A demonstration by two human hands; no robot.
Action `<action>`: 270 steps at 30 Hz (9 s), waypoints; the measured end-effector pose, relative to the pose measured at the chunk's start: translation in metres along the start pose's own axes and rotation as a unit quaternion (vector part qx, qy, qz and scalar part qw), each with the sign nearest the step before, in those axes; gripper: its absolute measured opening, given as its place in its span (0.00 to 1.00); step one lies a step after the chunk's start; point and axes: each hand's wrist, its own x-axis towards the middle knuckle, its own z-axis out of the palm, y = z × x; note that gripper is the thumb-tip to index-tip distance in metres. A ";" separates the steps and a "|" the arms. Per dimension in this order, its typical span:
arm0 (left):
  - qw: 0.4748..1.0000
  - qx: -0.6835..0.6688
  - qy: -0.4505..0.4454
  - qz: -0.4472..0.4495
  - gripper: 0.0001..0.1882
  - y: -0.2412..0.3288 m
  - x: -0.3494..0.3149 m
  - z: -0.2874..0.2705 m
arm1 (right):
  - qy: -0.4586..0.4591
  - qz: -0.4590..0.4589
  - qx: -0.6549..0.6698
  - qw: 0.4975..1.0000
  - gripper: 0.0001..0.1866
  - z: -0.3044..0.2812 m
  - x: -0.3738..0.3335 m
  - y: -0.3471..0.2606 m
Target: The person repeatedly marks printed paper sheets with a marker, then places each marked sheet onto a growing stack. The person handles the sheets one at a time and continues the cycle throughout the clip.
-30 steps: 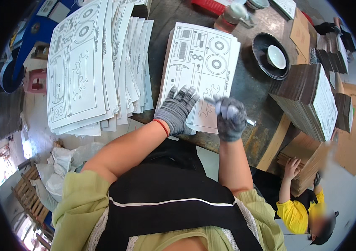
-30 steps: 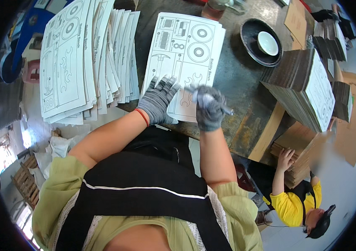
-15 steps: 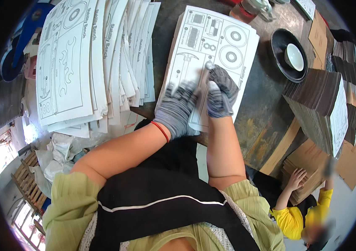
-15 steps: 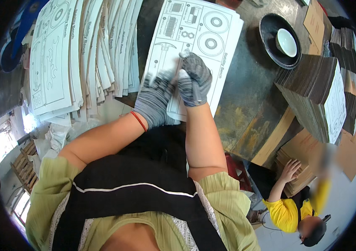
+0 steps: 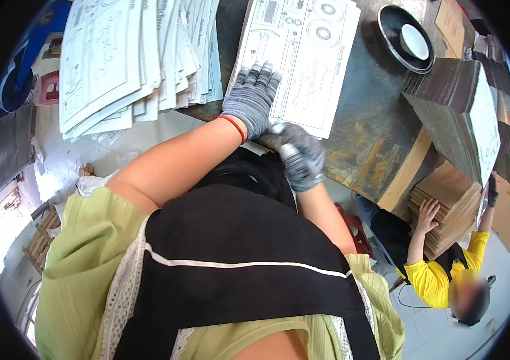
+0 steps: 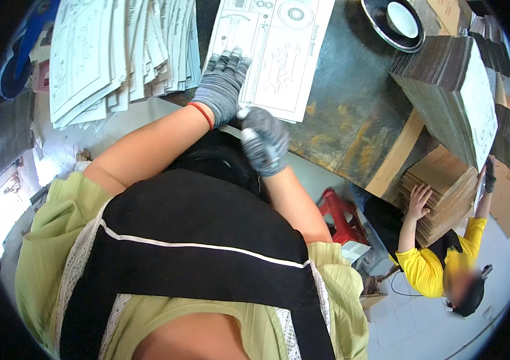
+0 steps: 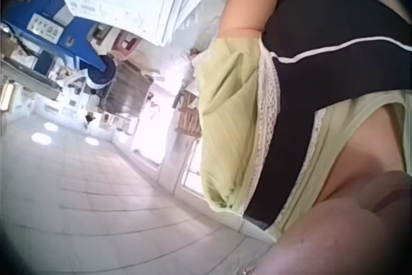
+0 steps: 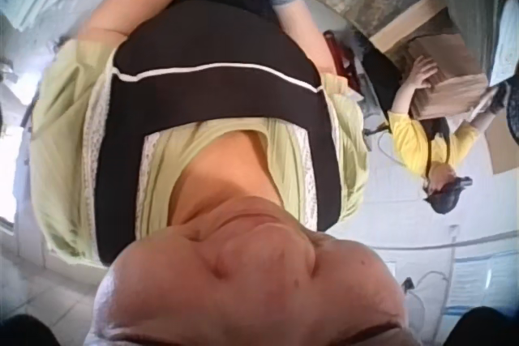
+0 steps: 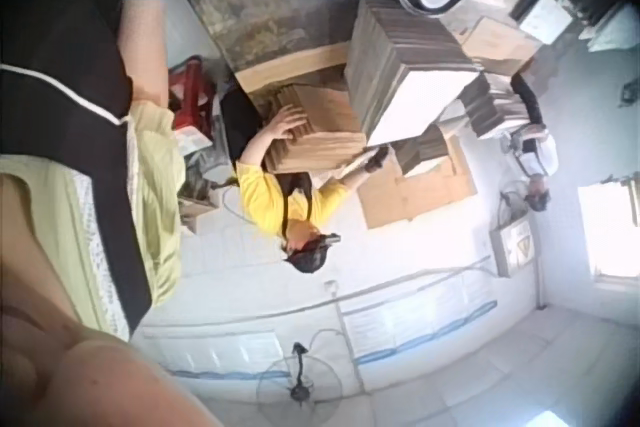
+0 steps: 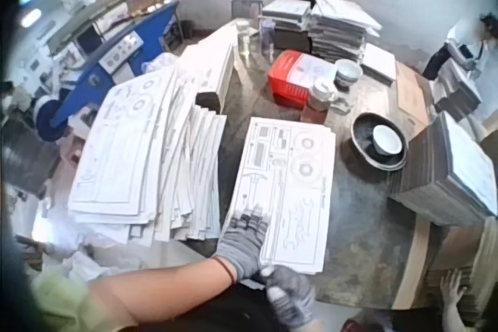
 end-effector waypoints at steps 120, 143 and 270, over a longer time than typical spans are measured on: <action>0.990 -0.128 0.006 0.054 0.56 -0.021 0.013 -0.014 | 0.109 0.032 0.195 0.974 0.21 -0.052 0.080 -0.019; 0.996 -0.081 0.034 0.028 0.56 -0.011 0.021 0.002 | 0.095 -0.097 0.024 0.990 0.12 0.009 0.133 0.065; 0.970 -0.117 -0.056 0.206 0.31 -0.041 -0.067 -0.131 | 0.148 -0.025 0.317 0.937 0.22 -0.070 0.035 -0.047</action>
